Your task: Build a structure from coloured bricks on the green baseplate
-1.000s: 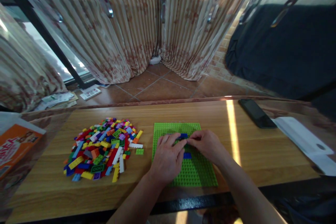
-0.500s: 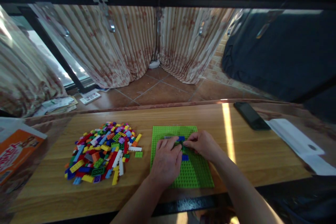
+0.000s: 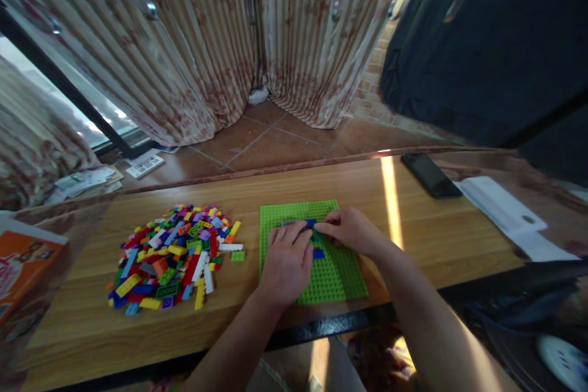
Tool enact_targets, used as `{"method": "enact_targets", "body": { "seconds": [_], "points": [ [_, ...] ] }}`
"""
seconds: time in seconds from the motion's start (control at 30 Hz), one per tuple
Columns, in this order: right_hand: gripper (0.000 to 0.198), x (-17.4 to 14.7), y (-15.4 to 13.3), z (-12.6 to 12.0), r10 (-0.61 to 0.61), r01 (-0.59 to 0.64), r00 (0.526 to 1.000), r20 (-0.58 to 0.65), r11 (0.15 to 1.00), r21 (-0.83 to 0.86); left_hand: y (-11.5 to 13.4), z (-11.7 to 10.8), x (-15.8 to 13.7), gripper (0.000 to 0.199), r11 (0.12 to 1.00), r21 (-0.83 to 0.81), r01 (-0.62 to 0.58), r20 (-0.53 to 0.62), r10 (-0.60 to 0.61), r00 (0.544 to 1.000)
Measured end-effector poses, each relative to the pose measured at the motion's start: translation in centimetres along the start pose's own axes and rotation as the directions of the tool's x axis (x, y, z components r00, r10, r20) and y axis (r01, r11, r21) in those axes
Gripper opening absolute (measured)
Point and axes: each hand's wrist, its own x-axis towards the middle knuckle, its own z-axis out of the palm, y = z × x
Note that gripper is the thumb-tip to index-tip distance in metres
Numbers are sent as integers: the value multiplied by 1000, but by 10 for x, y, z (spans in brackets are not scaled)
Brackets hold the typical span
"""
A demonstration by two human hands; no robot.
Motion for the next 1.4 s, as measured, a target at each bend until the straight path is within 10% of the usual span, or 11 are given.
{"method": "enact_targets", "body": {
  "seconds": [1.4],
  "points": [
    [35,-1,-8,-7,-4,1,999,-38,998,-70,29,7,-8,52,931,362,49,0,-53,999]
  ]
}}
